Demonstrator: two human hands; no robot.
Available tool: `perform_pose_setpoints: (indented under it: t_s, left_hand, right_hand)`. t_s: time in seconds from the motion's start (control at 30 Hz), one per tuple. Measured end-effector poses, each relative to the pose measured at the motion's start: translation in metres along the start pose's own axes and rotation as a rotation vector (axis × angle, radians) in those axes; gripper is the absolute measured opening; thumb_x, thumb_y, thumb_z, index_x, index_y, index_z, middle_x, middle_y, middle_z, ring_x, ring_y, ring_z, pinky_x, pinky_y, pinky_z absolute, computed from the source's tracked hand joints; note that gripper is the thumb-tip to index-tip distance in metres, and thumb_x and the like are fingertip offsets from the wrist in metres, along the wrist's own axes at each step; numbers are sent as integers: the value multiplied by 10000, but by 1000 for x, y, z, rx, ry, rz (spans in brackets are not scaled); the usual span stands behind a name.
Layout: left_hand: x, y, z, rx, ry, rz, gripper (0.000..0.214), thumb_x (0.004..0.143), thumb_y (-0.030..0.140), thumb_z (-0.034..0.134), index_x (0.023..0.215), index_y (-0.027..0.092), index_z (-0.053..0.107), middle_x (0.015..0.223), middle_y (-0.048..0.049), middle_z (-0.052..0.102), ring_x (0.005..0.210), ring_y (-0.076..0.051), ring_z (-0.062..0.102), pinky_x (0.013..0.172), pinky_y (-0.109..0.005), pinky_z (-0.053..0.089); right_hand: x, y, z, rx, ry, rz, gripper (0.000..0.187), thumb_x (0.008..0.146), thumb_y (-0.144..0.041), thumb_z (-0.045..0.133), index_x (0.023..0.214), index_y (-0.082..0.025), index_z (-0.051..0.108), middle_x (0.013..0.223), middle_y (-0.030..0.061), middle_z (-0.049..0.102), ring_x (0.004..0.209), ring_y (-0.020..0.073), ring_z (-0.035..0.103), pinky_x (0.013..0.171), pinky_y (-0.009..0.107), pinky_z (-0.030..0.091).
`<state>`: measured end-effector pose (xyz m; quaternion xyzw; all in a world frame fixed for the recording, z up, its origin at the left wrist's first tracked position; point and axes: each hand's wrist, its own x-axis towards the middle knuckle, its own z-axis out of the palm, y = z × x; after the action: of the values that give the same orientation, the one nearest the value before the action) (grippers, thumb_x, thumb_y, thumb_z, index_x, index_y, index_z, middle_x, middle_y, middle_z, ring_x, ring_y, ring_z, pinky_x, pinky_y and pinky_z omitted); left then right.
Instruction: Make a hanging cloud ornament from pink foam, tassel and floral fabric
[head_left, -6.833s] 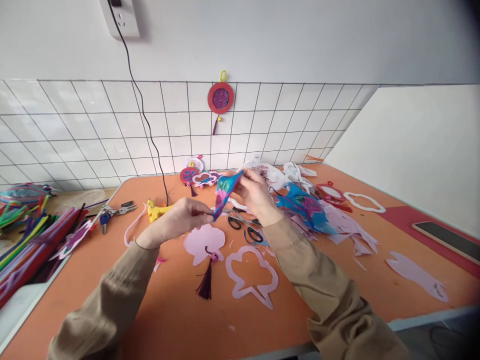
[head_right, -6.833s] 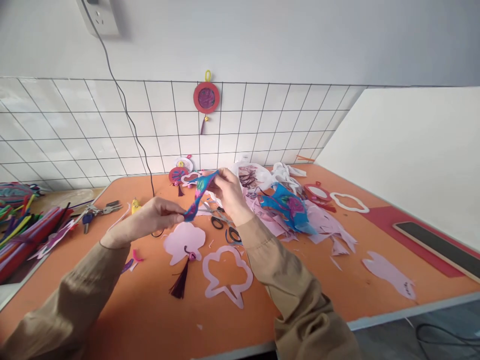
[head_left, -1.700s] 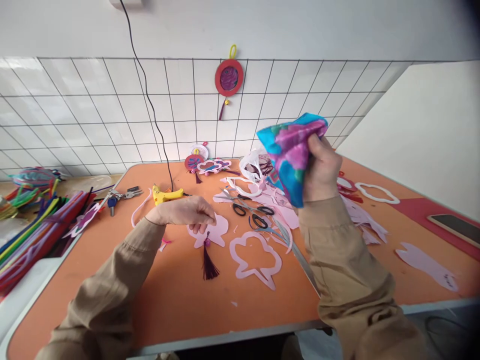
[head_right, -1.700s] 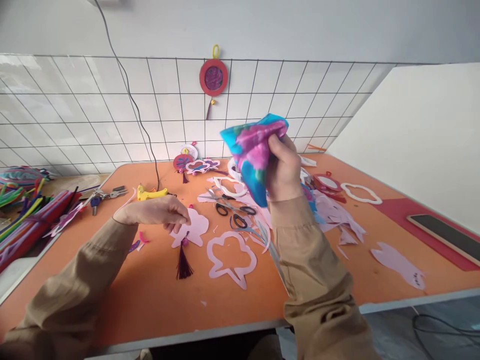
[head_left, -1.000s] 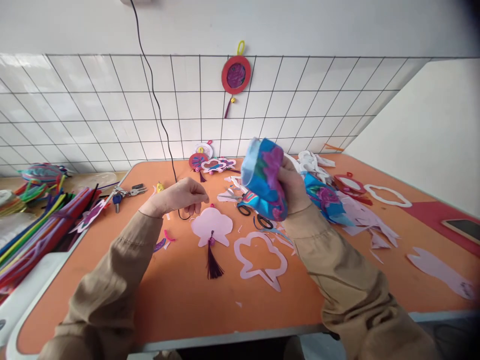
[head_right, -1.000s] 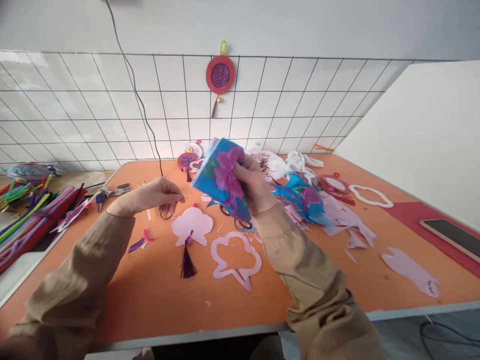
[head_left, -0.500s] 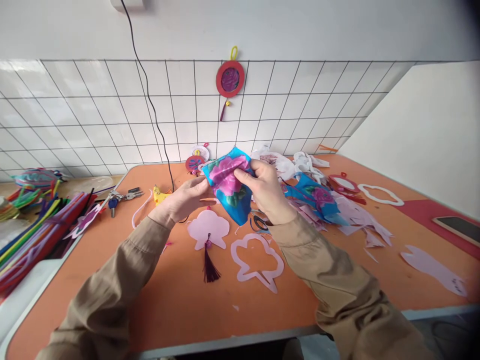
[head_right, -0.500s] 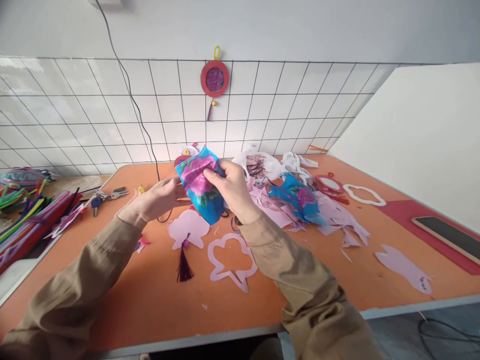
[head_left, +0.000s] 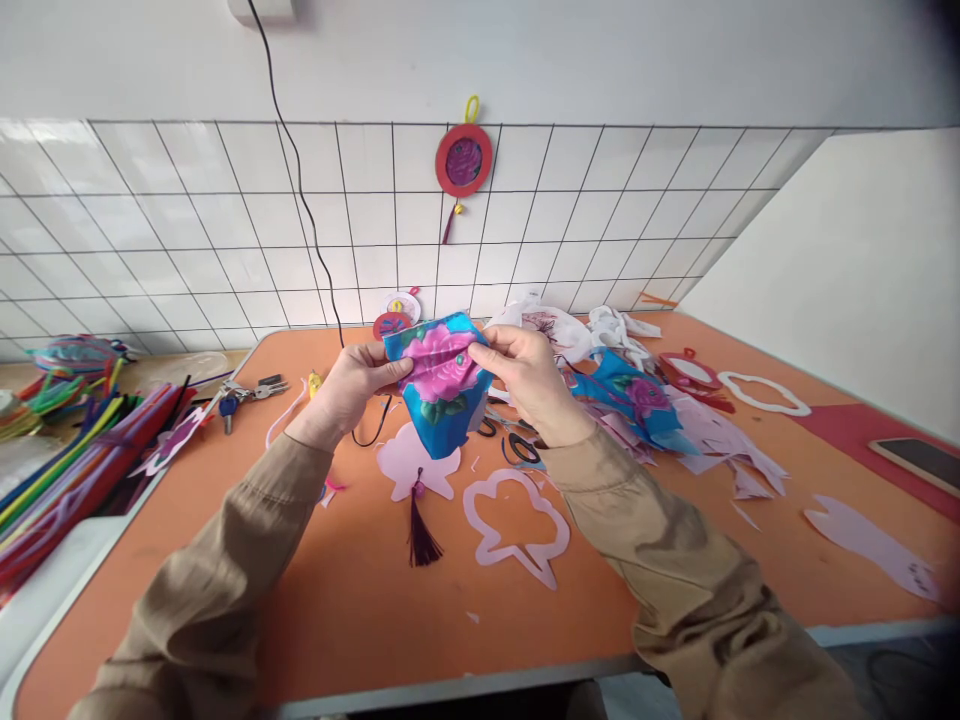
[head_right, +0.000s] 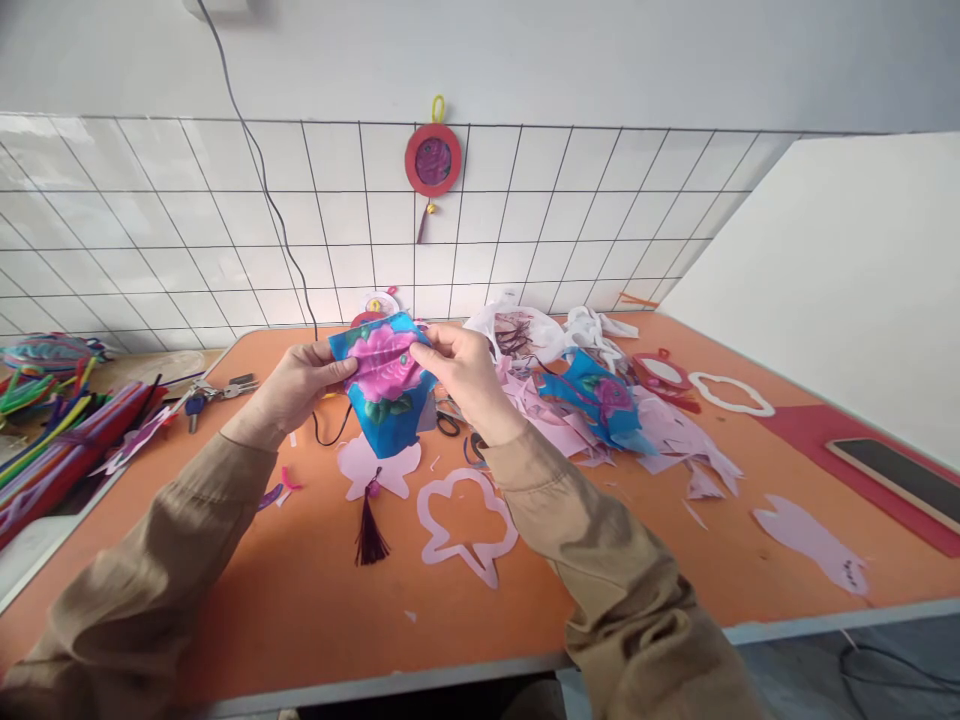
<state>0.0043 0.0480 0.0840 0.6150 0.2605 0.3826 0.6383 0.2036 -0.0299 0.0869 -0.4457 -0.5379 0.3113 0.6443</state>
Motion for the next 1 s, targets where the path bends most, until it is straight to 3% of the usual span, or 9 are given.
perform_pose_setpoints:
  t_s: [0.13,0.33,0.43,0.53,0.63,0.7,0.8,0.87,1.0]
  left_hand:
    - [2,2,-7,25,11,24,386,555,392,945,779,121,787,703,-48,736,633,-138,662,634,-261,554]
    - [3,13,-18,9,-3,88,324,575,348,935,724,119,760,604,-3,666,514,-75,558,514,-195,461]
    - [1,20,-21,16,7,109,312,566,332,936,658,116,732,545,16,617,466,-49,495,462,-170,395]
    - [1,23,-23,13,13,121,308,545,311,944,610,125,707,501,31,578,434,-44,448,430,-172,354]
    - [1,22,-24,19,-17,122,302,556,322,944,638,127,729,532,19,609,456,-54,477,457,-182,389]
    - [1,20,-24,41,-50,119,310,566,344,943,674,124,753,581,-3,653,500,-74,531,502,-197,437]
    - [0,19,-22,88,-101,116,316,582,363,938,694,119,770,622,-25,686,559,-103,590,567,-220,486]
    - [0,18,-21,111,-124,108,305,587,354,939,689,118,775,628,-28,693,579,-108,606,589,-221,498]
    - [-1,19,-21,123,-133,93,287,599,341,937,722,125,794,668,-39,720,615,-122,630,624,-231,519]
  right_hand:
    - [-1,-1,-4,-121,-15,-34,291,736,-404,734,628,-176,590,584,-30,519,550,95,458,540,253,343]
    - [-1,-8,-17,-370,-231,-15,422,835,-474,675,557,-172,578,470,-50,388,457,74,340,470,259,231]
    - [3,-10,-28,-232,-258,9,429,824,-542,690,616,-170,635,462,-78,293,430,58,230,452,255,151]
    - [8,-10,-44,-70,-229,-3,476,797,-621,698,608,-199,585,448,-90,246,412,57,192,441,246,177]
    - [12,-7,-58,-317,-129,-55,381,836,-580,658,765,-207,673,563,10,527,494,132,458,521,304,412]
    - [13,-4,-63,-765,-6,-84,360,838,-463,673,1078,-199,719,1014,148,715,839,275,663,748,445,534]
    - [13,1,-61,-1288,101,-89,687,804,-324,705,1457,-209,525,1590,197,408,1301,455,523,991,647,449]
    - [12,2,-56,-1385,99,-116,650,842,-286,663,1468,-186,514,1606,207,385,1336,460,503,1018,655,433]
    - [13,-2,-52,-1310,11,-230,324,914,-182,519,1162,-156,726,1153,163,740,1059,318,689,930,450,530]
